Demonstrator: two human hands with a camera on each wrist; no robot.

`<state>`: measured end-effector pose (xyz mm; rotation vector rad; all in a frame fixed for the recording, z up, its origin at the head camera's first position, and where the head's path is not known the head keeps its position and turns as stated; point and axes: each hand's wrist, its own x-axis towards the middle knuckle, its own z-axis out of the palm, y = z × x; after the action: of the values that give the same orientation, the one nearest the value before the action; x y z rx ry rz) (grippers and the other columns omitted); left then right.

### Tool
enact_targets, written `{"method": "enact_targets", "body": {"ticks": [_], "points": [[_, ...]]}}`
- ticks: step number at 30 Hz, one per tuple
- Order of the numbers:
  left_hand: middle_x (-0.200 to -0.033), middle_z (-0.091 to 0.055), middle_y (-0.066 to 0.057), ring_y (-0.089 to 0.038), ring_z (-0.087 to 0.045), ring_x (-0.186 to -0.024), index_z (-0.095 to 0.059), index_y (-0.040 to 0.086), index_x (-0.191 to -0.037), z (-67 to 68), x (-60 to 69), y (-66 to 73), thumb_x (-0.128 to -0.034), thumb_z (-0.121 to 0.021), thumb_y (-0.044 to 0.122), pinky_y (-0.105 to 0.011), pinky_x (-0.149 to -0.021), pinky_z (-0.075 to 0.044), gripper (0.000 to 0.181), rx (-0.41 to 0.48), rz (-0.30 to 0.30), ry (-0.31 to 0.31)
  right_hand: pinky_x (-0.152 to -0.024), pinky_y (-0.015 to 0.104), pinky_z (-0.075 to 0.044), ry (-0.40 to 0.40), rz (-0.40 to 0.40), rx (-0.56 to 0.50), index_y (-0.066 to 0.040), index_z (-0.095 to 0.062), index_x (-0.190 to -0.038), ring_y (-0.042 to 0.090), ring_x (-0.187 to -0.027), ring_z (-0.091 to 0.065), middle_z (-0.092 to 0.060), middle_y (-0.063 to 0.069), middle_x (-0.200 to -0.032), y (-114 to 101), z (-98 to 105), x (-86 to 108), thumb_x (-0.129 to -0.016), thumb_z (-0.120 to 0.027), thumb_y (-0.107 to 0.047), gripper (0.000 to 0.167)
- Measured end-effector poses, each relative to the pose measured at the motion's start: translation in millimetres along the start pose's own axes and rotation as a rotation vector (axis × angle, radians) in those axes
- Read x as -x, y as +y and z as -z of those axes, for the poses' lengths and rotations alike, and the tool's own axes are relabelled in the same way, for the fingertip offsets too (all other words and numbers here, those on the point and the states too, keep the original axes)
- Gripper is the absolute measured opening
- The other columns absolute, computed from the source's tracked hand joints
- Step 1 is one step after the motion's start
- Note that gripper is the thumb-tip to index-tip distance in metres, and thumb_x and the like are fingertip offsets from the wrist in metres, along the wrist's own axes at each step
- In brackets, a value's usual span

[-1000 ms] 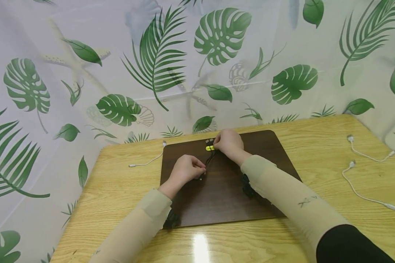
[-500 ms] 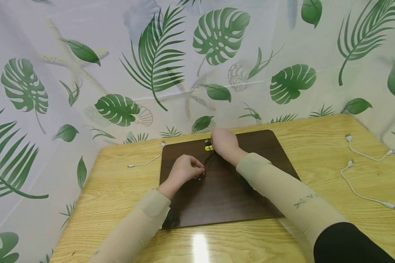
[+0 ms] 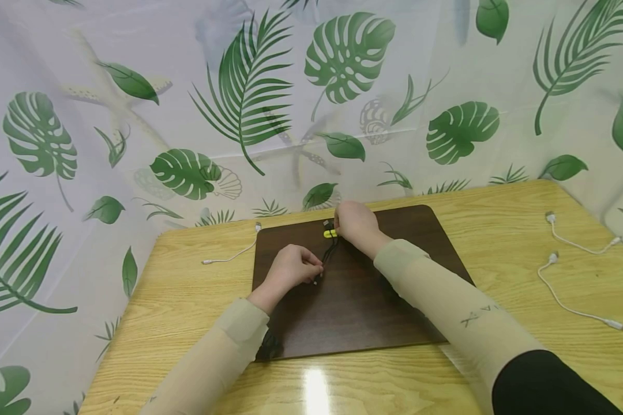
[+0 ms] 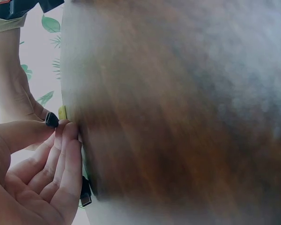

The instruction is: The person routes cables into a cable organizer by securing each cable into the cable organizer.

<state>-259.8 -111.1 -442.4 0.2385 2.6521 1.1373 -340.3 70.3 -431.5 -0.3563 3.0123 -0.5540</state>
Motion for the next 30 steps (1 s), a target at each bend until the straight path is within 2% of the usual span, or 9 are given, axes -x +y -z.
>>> {"method": "enact_targets", "body": {"ticks": [10, 19, 30], "points": [[-0.08, -0.08, -0.007, -0.009, -0.067, -0.063, -0.084, 0.005, -0.091, 0.3, 1.8, -0.1, -0.0946, -0.079, 0.011, -0.022, -0.059, -0.053, 0.008, -0.092, -0.012, 0.014, -0.073, 0.038, -0.056, 0.0, -0.023, -0.03, -0.008, -0.077, -0.085, 0.022, -0.078, -0.063, -0.074, 0.006, -0.088, 2.6, -4.3, 2.2, -0.096, -0.073, -0.007, 0.011], [-0.08, -0.08, -0.006, -0.01, -0.067, -0.06, -0.083, 0.007, -0.09, 1.7, 0.6, 2.5, -0.0951, -0.079, 0.013, -0.022, -0.06, -0.05, 0.008, -0.19, -0.038, 0.049, -0.079, 0.042, -0.059, 0.002, -0.025, -0.058, -0.009, -0.079, -0.091, 0.024, -0.084, -0.067, -0.078, 0.008, -0.1, 6.2, -5.7, 1.1, -0.098, -0.071, -0.01, 0.011], [-0.083, -0.081, -0.006, -0.01, -0.07, -0.065, -0.083, 0.007, -0.091, 0.3, 2.5, 1.4, -0.0945, -0.08, 0.013, -0.022, -0.061, -0.052, 0.007, -0.198, -0.048, 0.056, -0.08, 0.045, -0.06, 0.035, -0.039, -0.093, -0.01, -0.078, -0.093, 0.026, -0.088, -0.07, -0.078, 0.008, -0.1, 6.9, -10.3, 6.1, -0.096, -0.077, -0.013, 0.005]]}}
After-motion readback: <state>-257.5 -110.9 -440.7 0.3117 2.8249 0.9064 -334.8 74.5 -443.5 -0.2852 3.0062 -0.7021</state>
